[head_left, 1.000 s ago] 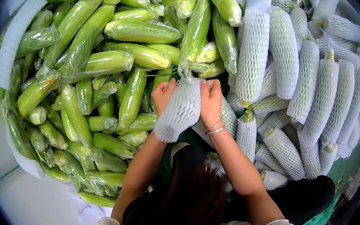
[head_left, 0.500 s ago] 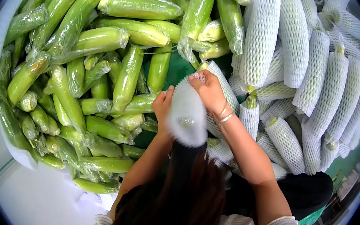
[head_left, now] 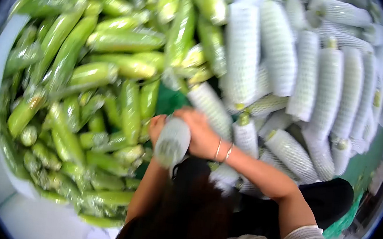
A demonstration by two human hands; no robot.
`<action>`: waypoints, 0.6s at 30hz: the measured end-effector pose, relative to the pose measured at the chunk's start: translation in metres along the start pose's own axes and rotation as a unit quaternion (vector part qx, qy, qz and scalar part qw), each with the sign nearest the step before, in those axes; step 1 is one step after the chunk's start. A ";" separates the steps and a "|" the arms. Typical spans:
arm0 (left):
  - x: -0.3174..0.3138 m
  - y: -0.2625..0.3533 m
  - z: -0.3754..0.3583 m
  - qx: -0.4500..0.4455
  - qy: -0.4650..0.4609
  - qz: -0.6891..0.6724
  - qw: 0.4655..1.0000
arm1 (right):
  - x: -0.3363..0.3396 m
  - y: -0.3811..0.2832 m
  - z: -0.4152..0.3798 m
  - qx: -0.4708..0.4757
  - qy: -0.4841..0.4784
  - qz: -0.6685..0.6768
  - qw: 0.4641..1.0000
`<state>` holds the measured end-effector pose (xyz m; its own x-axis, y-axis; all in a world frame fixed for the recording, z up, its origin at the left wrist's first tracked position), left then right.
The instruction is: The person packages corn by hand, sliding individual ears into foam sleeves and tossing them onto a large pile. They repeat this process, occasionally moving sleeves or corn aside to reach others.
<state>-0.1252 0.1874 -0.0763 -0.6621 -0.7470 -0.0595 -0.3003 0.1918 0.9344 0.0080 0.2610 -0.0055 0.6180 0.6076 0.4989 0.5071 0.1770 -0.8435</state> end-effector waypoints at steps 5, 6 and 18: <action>-0.115 0.065 -0.021 -0.040 -0.244 0.006 0.969 | 0.134 -0.054 -0.032 -0.105 -0.070 0.079 0.989; -0.143 0.097 -0.033 -0.095 -0.285 -0.036 0.953 | 0.171 -0.061 -0.037 -0.174 -0.021 0.079 0.981; -0.240 0.240 0.200 -0.380 -0.118 0.310 0.864 | 0.508 0.046 -0.156 -0.403 0.337 -0.552 0.647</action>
<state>-0.1753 0.5402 0.0916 -0.6827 -0.4832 0.5482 0.6394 -0.0319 0.7682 0.4390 0.4573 0.2403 -0.4044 -0.0694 0.9120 0.8443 -0.4117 0.3430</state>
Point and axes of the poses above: each hand's wrist, its own z-axis towards the middle knuckle, its own x-axis out of the back of the hand, y = z × x, the point moved 4 cm from there along z, towards the middle knuckle, and after that the axes turned 14 degrees about -x, right-handed, at the moved point
